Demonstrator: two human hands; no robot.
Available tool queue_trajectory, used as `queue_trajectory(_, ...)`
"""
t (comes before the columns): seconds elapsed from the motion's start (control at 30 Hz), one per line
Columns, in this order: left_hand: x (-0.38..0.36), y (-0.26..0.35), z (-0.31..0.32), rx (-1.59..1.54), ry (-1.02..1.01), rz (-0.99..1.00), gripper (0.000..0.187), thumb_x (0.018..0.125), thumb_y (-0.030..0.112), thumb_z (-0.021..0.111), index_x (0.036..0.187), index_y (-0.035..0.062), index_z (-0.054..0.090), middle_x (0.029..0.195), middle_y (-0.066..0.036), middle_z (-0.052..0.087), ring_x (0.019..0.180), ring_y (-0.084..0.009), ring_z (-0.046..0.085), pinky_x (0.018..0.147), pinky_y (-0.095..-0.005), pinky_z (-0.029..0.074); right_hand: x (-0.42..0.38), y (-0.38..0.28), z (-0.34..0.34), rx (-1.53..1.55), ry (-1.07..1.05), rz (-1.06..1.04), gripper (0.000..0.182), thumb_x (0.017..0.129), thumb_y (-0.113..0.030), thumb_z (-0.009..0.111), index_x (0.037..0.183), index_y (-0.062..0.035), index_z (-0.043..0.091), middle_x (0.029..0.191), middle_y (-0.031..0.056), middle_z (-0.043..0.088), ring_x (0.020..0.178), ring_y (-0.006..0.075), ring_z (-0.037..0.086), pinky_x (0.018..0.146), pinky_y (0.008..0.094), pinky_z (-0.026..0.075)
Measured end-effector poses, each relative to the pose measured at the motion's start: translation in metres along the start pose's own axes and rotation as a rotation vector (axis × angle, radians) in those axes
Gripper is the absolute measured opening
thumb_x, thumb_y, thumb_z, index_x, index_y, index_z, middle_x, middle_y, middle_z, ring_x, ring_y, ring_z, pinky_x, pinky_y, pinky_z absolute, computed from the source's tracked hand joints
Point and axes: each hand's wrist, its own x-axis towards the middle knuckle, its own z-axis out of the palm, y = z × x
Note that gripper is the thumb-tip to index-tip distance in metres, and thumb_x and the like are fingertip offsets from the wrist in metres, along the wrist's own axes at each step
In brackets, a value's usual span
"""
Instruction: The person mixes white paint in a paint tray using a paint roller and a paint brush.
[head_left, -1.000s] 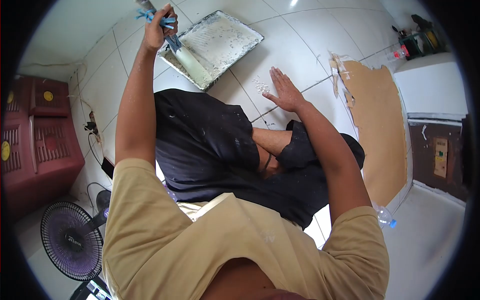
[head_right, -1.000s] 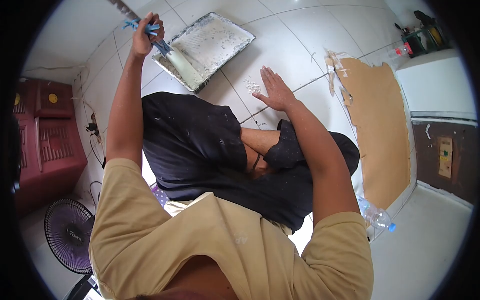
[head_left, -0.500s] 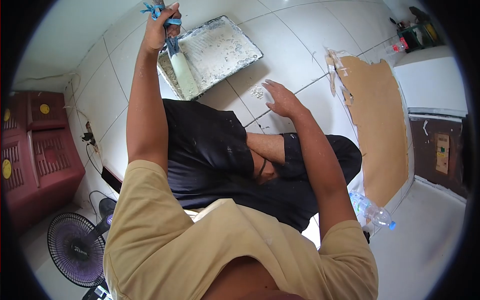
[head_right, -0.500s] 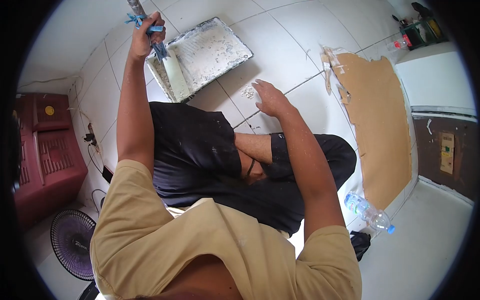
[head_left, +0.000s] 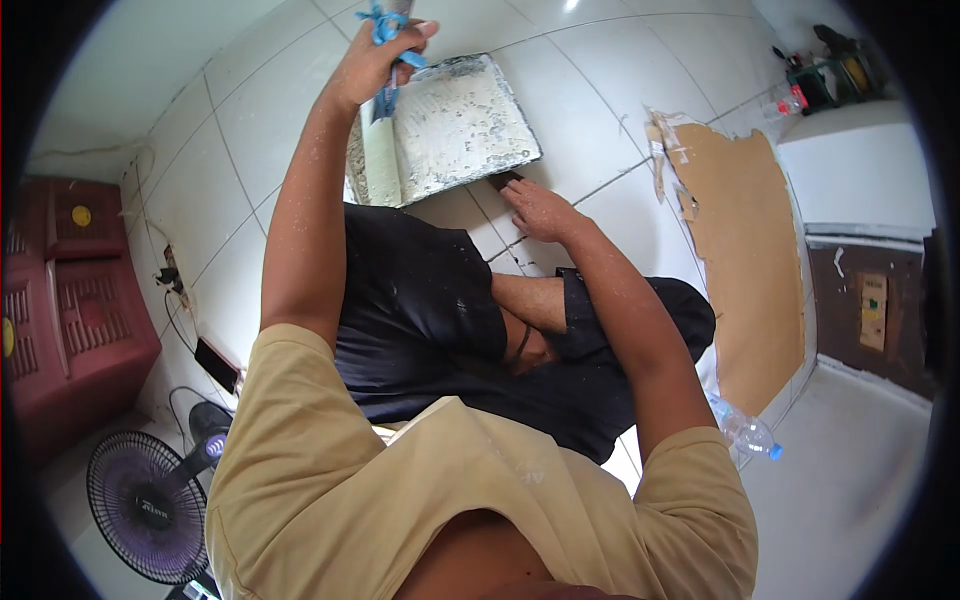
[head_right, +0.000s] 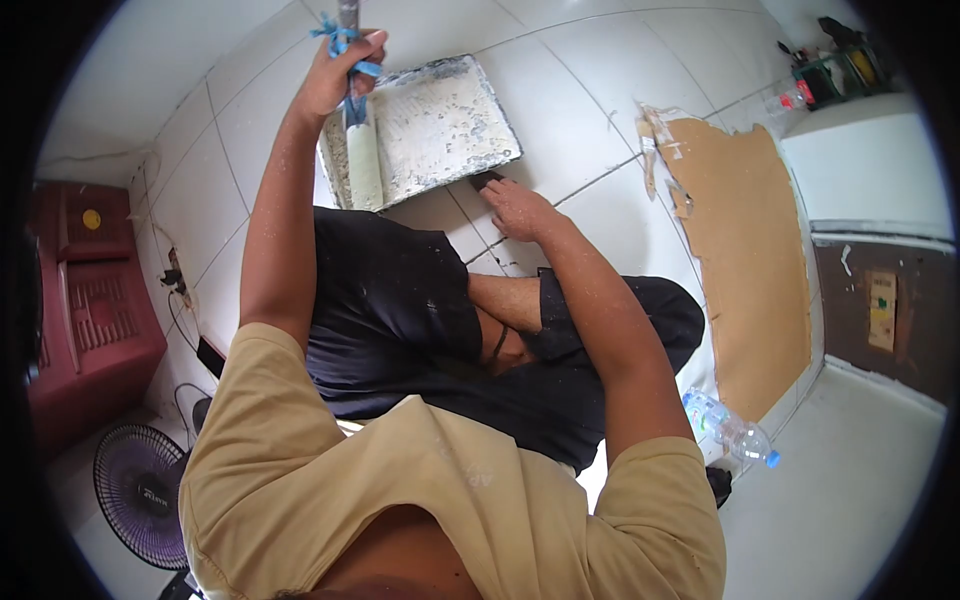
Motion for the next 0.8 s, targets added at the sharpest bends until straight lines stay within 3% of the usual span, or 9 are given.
queue_trajectory(0.07, -0.003, -0.002, -0.006, 0.009, 0.091, 0.020, 0.037, 0.094, 0.037, 0.071, 0.077, 0.0054, 0.063, 0.056, 0.000, 0.052, 0.048, -0.0102, 0.050, 0.048, -0.0273, 0.038, -0.005, -0.007, -0.006, 0.052, -0.056, 0.037, 0.053, 0.087, -0.011, 0.065, 0.136, 0.0033, 0.052, 0.134, 0.0204, 0.054, 0.126, 0.0368, 0.052, 0.109, 0.0434, 0.044)
queue_trajectory(0.17, -0.011, 0.002, -0.027, -0.019, 0.275, 0.042, 0.035, 0.094, 0.034, 0.071, 0.074, 0.0064, 0.063, 0.057, 0.000, 0.051, 0.047, -0.0111, 0.050, 0.048, -0.0280, 0.038, -0.009, 0.001, 0.012, -0.004, 0.062, -0.007, 0.058, 0.088, -0.010, 0.064, 0.142, 0.0030, 0.048, 0.141, 0.0206, 0.052, 0.133, 0.0362, 0.049, 0.114, 0.0423, 0.042)
queue_trajectory(0.3, -0.027, -0.004, -0.059, -0.354, 0.308, 0.081, 0.040, 0.097, 0.031, 0.067, 0.068, 0.0099, 0.049, 0.056, 0.000, 0.043, 0.046, -0.0119, 0.041, 0.045, -0.0292, 0.033, -0.018, -0.007, 0.016, 0.048, 0.170, 0.015, 0.061, 0.087, -0.009, 0.066, 0.144, 0.0018, 0.048, 0.146, 0.0216, 0.050, 0.138, 0.0366, 0.046, 0.117, 0.0427, 0.039)
queue_trajectory(0.43, -0.046, 0.000, -0.076, -0.542, 0.351, 0.121, 0.037, 0.100, 0.034, 0.059, 0.074, 0.0125, 0.044, 0.060, 0.002, 0.036, 0.048, -0.0111, 0.035, 0.047, -0.0289, 0.030, -0.020, -0.006, 0.006, 0.145, 0.259, 0.149, 0.062, 0.083, -0.008, 0.070, 0.142, -0.0015, 0.052, 0.144, 0.0213, 0.051, 0.135, 0.0383, 0.048, 0.116, 0.0434, 0.040)
queue_trajectory(0.57, -0.054, 0.006, -0.075, -0.437, 0.393, 0.106, 0.038, 0.103, 0.042, 0.051, 0.080, 0.0127, 0.045, 0.056, 0.003, 0.032, 0.046, -0.0096, 0.030, 0.050, -0.0287, 0.030, -0.011, 0.004, 0.018, 0.147, 0.337, 0.200, 0.059, 0.083, -0.007, 0.070, 0.139, -0.0027, 0.055, 0.137, 0.0204, 0.054, 0.128, 0.0395, 0.051, 0.111, 0.0441, 0.044)
queue_trajectory(0.8, -0.040, 0.001, -0.063, -0.425, 0.394, 0.075, 0.035, 0.099, 0.033, 0.062, 0.076, 0.0109, 0.048, 0.063, 0.000, 0.042, 0.052, -0.0114, 0.040, 0.048, -0.0296, 0.031, 0.008, 0.004, 0.019, 0.227, 0.263, 0.184, 0.044, 0.084, -0.006, 0.068, 0.127, -0.0002, 0.062, 0.125, 0.0202, 0.055, 0.121, 0.0388, 0.055, 0.105, 0.0457, 0.047)
